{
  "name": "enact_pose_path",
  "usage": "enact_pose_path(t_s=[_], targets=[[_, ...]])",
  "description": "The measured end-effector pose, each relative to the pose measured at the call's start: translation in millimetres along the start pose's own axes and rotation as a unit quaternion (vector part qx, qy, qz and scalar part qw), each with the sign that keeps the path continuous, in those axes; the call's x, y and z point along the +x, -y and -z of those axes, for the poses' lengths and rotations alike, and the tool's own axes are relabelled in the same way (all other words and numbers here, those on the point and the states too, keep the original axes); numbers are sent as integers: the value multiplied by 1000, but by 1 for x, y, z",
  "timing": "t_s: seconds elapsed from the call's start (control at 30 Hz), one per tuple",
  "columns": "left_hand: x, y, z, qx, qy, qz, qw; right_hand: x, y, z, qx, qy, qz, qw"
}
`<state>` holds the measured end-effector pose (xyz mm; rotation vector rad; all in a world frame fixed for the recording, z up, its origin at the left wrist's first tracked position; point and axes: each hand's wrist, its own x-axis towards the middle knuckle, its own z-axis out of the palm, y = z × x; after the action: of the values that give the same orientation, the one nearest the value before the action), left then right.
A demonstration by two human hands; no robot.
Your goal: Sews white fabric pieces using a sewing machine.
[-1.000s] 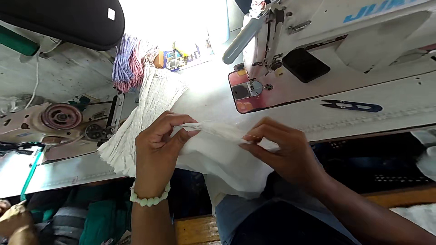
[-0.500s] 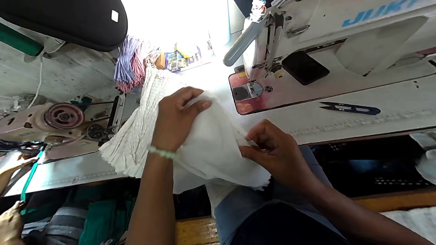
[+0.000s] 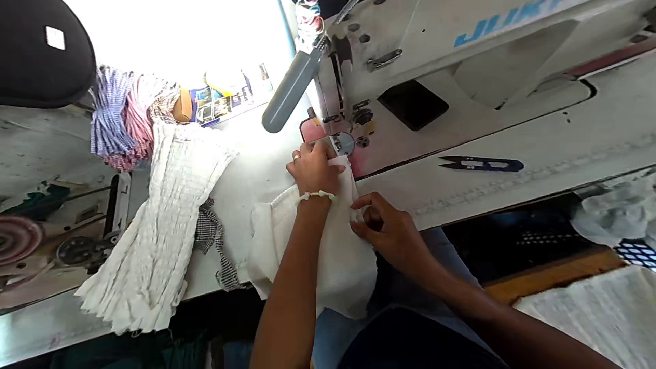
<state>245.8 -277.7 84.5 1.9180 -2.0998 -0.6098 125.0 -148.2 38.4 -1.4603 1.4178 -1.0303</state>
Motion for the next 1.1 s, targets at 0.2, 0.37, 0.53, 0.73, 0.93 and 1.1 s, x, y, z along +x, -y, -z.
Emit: enact_pose_path(t_s=[0.2,0.37,0.53,0.73,0.93,1.1], targets=[[-22,2,-30,19,-172,-106,979,-2,-5,-2,9,-12,27,1000],[-34,-2,-39,31,-156,-109,981,-4,-8,-2,21,-16,46,999],[-59,2,-52,26,-135,-112,984,-14,-13,3,27,-3,49,998],[-51,40,-57,8,-134,-242,961,-33,-8,5,39,88,59,994],[-5,83,-17,11,12,-460,888,36,-11,33,-182,-43,305,934],[7,85,-10,5,47,-511,858,86,-37,49,-281,30,382,880]])
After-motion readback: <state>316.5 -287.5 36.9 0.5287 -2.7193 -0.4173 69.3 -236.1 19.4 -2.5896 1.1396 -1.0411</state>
